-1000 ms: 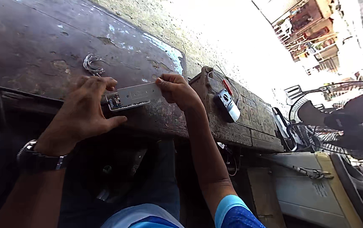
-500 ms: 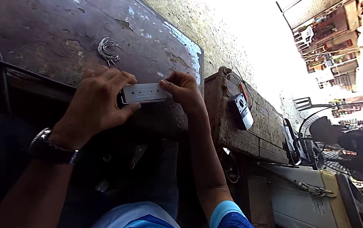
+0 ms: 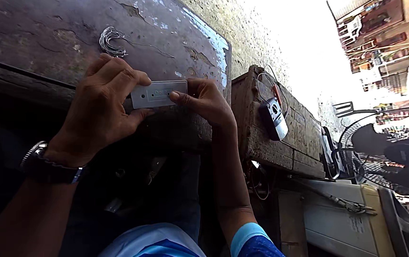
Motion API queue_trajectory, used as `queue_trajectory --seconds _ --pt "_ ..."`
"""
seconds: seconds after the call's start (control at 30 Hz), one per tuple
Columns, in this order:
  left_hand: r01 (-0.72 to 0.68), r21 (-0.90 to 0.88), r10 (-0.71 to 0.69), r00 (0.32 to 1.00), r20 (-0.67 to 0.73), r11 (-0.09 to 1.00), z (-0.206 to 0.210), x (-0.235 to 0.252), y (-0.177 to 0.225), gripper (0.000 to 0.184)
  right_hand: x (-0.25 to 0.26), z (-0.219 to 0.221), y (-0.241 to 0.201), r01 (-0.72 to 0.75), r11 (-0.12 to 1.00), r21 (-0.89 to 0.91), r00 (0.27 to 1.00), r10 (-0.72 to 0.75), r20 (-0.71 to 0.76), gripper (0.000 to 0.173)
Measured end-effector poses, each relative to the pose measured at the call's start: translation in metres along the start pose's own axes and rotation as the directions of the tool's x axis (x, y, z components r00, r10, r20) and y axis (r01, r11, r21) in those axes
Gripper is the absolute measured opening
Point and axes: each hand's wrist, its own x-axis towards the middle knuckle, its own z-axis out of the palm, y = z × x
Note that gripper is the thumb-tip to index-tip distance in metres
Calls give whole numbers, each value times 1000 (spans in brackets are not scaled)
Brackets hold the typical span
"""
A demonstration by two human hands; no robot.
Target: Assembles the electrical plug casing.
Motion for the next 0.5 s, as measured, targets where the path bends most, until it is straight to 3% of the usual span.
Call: queue_trajectory --seconds 0.13,0.2,0.3,0.33,0.4,0.43,0.5 --pt "-31 38 34 996 -83 999 2 1 2 49 -3 3 -3 17 990 142 999 -11 -47 19" --pt "-21 65 33 981 -190 998 2 0 7 54 -3 2 -1 21 983 185 995 -3 -95 20" --pt "15 -6 -16 932 -363 1000 5 -8 30 31 -2 0 0 9 971 240 983 35 -178 20" --pt "79 -47 -90 932 -351 996 6 -11 41 30 -3 0 0 8 960 279 979 49 -198 19" --pt "321 -175 -349 922 -170 931 10 -13 57 43 -4 -1 -1 9 933 360 976 69 -205 20" --pt "425 -277 -457 888 -59 862 10 -13 60 42 -5 -2 -1 16 919 395 981 63 -186 20" --pt "494 -521 -540 838 73 696 8 -13 58 33 -6 -2 -1 22 897 441 989 46 -143 18"
